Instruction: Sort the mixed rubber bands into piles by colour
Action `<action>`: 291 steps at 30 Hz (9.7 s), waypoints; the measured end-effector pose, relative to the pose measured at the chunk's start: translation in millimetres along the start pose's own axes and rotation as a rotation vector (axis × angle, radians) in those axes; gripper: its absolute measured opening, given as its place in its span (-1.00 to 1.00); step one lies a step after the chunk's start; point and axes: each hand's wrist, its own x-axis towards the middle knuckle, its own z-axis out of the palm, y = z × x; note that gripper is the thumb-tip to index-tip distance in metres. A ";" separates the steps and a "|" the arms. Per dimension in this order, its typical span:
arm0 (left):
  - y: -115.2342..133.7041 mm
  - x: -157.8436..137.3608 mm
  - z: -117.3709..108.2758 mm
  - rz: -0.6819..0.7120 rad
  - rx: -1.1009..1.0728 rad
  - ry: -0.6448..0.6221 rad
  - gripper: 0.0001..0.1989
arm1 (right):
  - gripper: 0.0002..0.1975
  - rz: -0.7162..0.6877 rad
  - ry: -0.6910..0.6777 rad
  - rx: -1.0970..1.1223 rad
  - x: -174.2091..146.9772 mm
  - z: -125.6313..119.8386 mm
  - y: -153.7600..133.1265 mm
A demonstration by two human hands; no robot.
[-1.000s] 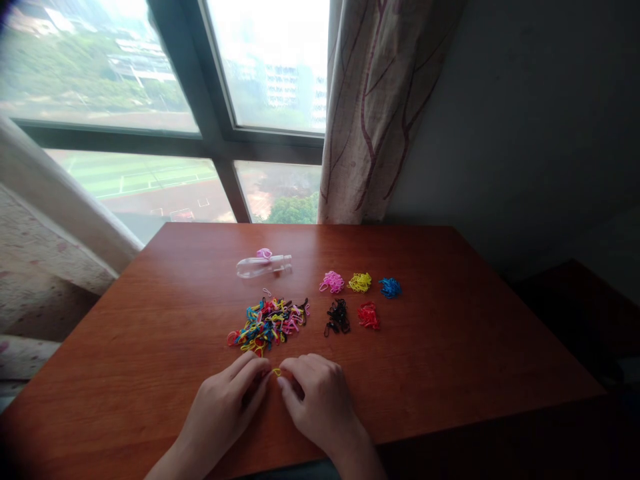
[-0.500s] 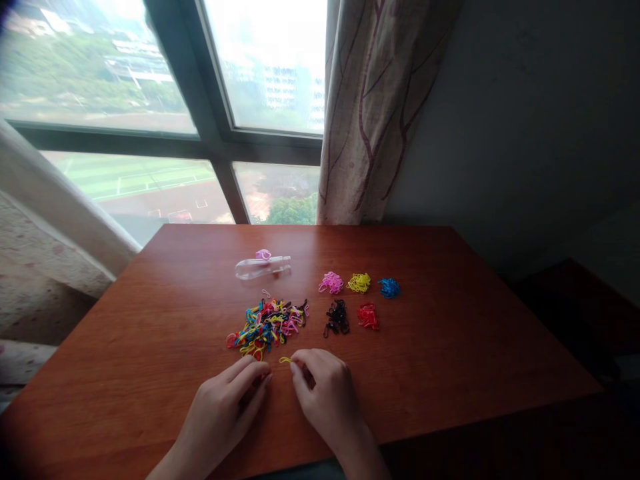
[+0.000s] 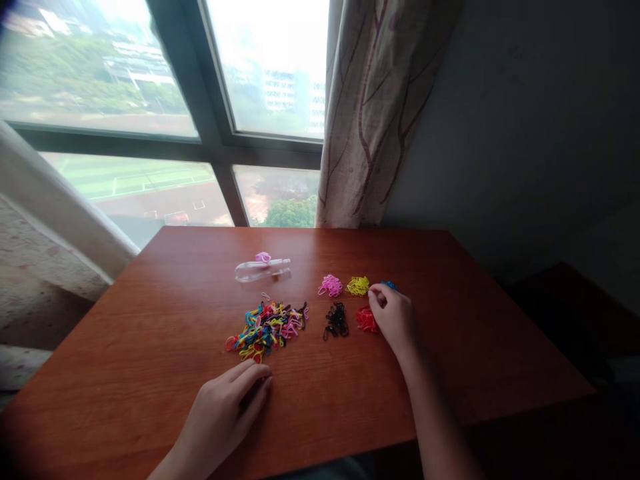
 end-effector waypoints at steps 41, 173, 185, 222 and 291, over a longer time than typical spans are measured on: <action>-13.4 -8.3 -13.8 -0.225 0.316 0.086 -0.80 | -0.86 -0.095 -0.255 0.430 -106.7 28.1 -90.6; 10.4 15.5 2.2 0.079 -0.390 0.139 -0.86 | -0.90 -0.033 -0.396 0.696 -111.0 16.0 -111.8; -17.1 -1.5 -2.6 0.104 -0.236 0.254 -0.83 | -0.67 0.298 -0.029 0.560 -104.3 8.6 -43.0; -18.8 -3.8 -11.6 -0.049 -0.174 0.203 -0.82 | -0.76 -0.120 -0.209 0.422 -105.3 33.9 -92.8; 20.0 13.5 -4.2 -0.403 -0.855 0.074 -0.77 | -0.84 -0.075 -0.393 0.682 -119.7 21.8 -124.4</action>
